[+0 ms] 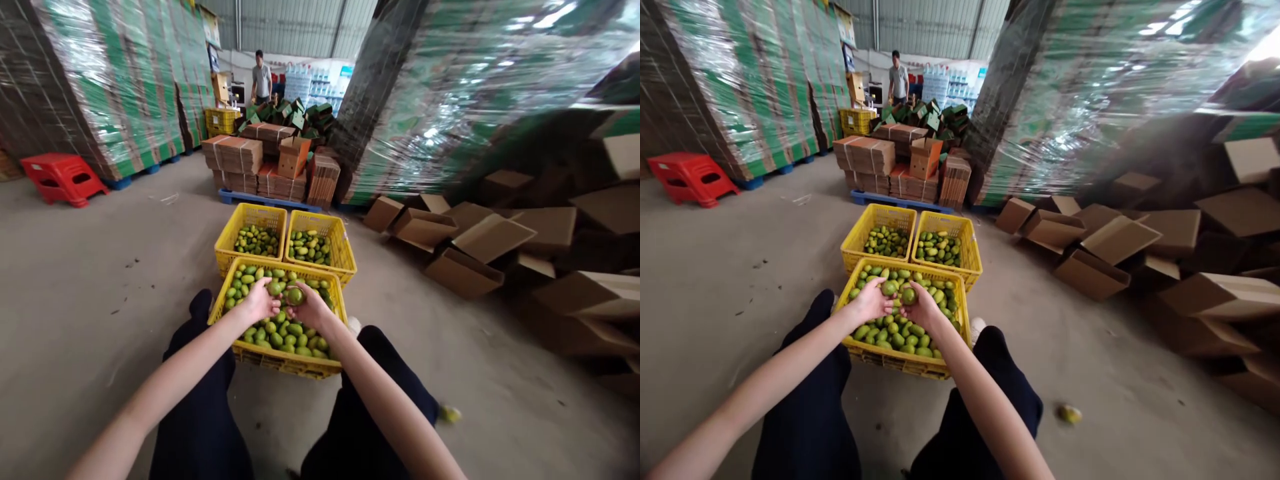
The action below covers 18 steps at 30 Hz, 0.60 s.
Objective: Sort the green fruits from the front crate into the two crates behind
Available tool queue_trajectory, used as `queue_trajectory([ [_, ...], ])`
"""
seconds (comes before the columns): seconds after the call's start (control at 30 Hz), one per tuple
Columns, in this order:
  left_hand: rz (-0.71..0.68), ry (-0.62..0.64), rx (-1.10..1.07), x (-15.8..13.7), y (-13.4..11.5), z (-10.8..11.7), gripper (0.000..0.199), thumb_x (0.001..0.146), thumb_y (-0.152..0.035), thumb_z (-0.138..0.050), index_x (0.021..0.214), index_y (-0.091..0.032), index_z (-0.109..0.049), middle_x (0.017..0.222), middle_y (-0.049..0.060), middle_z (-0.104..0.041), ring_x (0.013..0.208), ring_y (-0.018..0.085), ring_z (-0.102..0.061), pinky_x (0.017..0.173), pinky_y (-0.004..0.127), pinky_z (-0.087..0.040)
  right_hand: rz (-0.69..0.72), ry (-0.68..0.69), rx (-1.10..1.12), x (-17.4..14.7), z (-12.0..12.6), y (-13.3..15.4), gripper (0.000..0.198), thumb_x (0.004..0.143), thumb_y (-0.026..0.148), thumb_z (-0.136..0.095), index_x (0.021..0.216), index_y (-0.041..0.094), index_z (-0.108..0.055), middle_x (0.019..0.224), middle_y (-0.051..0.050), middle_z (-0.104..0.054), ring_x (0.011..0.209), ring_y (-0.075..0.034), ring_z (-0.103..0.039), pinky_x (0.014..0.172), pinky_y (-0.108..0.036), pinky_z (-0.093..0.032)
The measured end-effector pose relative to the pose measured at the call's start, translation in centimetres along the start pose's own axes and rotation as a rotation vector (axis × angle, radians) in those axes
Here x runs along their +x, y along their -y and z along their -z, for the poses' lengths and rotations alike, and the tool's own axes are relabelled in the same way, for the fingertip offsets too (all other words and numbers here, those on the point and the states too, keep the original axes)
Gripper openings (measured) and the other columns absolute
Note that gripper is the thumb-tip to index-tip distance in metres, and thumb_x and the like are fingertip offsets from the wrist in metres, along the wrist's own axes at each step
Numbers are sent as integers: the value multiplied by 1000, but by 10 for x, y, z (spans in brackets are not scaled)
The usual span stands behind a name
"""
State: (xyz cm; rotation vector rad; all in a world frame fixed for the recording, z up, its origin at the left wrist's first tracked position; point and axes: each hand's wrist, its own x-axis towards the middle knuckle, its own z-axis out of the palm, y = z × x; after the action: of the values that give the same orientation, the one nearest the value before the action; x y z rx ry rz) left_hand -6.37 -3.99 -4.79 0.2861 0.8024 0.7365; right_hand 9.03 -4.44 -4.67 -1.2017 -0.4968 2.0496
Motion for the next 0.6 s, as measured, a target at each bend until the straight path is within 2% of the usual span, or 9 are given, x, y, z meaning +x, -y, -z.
queue_trajectory([
  [0.13, 30, 28, 50, 37, 1, -15, 34, 95, -33, -30, 75, -16, -52, 56, 0, -49, 38, 9, -36, 40, 20, -29, 3, 15, 13, 10, 24, 14, 27, 92, 30, -37, 78, 18, -57, 59, -3, -60, 41, -13, -51, 43, -22, -40],
  [0.27, 19, 62, 55, 60, 11, -10, 27, 94, -34, -44, 81, -14, -57, 62, 1, -54, 41, 7, -37, 43, 19, -29, -22, 22, 51, 4, 39, 9, 25, 92, 31, -43, 81, 17, -61, 60, -1, -60, 45, -11, -52, 47, -22, -44],
  [0.37, 12, 66, 79, 64, 16, -3, 35, 95, -43, -46, 78, -14, -58, 63, 1, -55, 43, 8, -38, 45, 21, -29, -18, 99, 63, -7, 39, 9, 31, 93, 43, -49, 84, 18, -63, 64, -1, -60, 49, -11, -54, 49, -22, -46],
  [0.5, -51, 108, 143, 61, 17, -2, 42, 94, -50, -48, 76, -14, -60, 65, 2, -55, 46, 8, -35, 47, 23, -30, 96, 41, 72, -7, 34, 20, 36, 92, 48, -53, 71, 19, -62, 61, 0, -58, 50, -11, -54, 49, -21, -48],
  [0.6, -70, 141, 192, 55, 18, -6, 45, 93, -55, -48, 78, -15, -61, 65, 1, -52, 48, 8, -34, 48, 22, -31, 80, 14, 82, -2, 33, 23, 43, 93, 50, -48, 67, 19, -61, 58, 0, -56, 48, -10, -53, 49, -21, -48],
])
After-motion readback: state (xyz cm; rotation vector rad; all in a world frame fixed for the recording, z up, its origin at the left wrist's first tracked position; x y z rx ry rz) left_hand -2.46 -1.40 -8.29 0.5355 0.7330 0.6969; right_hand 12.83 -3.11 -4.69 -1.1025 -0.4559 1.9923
